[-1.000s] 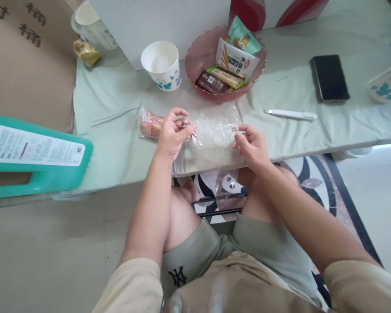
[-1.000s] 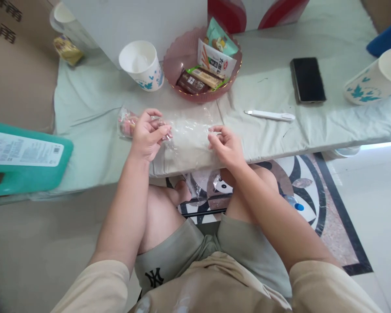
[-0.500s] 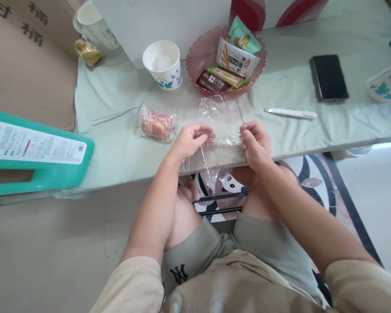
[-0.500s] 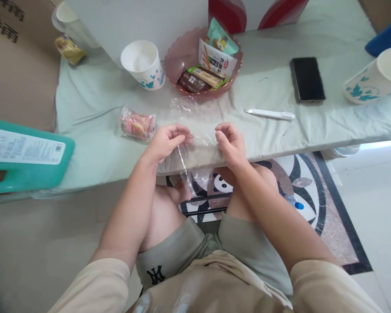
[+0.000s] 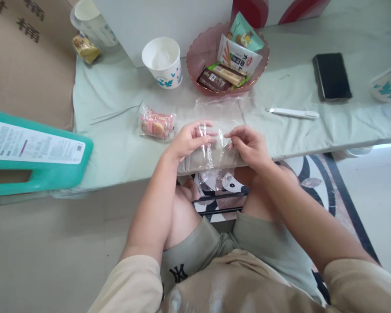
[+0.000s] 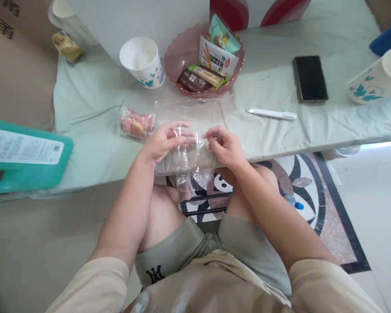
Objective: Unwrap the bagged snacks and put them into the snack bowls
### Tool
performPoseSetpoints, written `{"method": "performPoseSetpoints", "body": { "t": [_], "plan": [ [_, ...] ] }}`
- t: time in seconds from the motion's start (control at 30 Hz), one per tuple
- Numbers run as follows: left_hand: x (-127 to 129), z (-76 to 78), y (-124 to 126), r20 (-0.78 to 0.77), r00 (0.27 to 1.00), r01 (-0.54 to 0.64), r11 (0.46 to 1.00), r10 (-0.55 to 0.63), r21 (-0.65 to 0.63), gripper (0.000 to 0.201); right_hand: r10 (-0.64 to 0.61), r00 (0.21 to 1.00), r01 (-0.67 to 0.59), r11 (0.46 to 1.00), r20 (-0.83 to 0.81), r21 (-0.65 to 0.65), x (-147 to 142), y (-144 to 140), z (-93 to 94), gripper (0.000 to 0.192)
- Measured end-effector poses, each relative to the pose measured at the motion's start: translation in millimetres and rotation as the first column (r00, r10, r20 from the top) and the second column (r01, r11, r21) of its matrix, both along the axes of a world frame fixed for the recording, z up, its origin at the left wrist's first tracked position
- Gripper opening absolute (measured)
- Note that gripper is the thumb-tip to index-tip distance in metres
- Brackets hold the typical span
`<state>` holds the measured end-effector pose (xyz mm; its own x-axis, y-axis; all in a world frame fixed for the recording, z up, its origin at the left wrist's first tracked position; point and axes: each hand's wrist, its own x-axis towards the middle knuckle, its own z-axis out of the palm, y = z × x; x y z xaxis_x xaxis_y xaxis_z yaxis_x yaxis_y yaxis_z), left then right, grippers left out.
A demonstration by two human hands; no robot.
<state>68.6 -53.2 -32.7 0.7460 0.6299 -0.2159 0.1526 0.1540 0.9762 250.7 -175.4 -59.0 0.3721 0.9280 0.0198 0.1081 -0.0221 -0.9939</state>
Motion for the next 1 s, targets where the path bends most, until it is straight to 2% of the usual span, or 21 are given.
{"method": "performPoseSetpoints", "body": {
  "t": [0.07,0.13,0.27,0.37,0.47,0.57,0.67,0.77,0.83,0.9,1.0],
  "plan": [
    [1,-2.9,0,-0.108,0.994,0.013,0.999,-0.009,0.033,0.028,-0.033,0.999,0.033,0.999,0.033,0.008,1,-1,-0.7,0.017],
    [2,-5.4,0,-0.151,0.989,0.001,0.998,0.008,0.059,0.020,-0.066,0.996,0.065,0.998,0.056,0.014,3,-1,-2.3,0.018],
    [2,-7.9,2,-0.054,0.994,-0.088,0.991,0.094,0.103,0.015,-0.104,0.995,0.104,0.994,-0.009,0.043,7,-2,-9.3,0.022],
    [2,-6.7,3,0.006,0.988,-0.152,0.987,0.152,0.059,0.007,-0.082,0.996,0.085,0.994,-0.046,0.069,10,-2,-15.2,0.024],
    [2,-3.0,4,0.014,0.989,-0.149,0.989,0.149,0.015,0.010,-0.063,0.997,0.065,0.997,-0.043,0.052,14,-4,-17.3,0.025],
    [2,0.2,4,0.019,0.991,-0.135,0.990,0.135,0.036,0.012,-0.072,0.997,0.072,0.996,-0.005,0.053,16,-5,-13.2,0.027],
    [1,0.0,5,0.006,0.992,-0.126,0.990,0.126,0.067,0.024,-0.040,0.999,0.037,0.996,0.036,0.079,18,-6,-6.4,0.026],
    [2,-4.4,8,0.012,0.990,-0.139,0.978,0.138,0.153,0.034,-0.017,1.000,0.015,0.997,0.018,0.077,20,-7,-4.4,0.021],
    [2,-9.5,10,0.032,0.987,-0.162,0.952,0.160,0.260,0.024,-0.034,0.999,0.036,0.996,-0.029,0.081,23,-7,-7.6,0.022],
    [4,-15.2,12,0.073,0.979,-0.204,0.929,0.191,0.308,0.011,-0.040,0.992,0.051,0.994,-0.119,0.094,26,-5,-13.1,0.035],
    [6,-21.6,14,0.166,0.949,-0.302,0.925,0.268,0.229,0.025,-0.019,0.953,0.052,0.994,-0.301,0.100,30,-1,-19.5,0.065]
  ]
}}
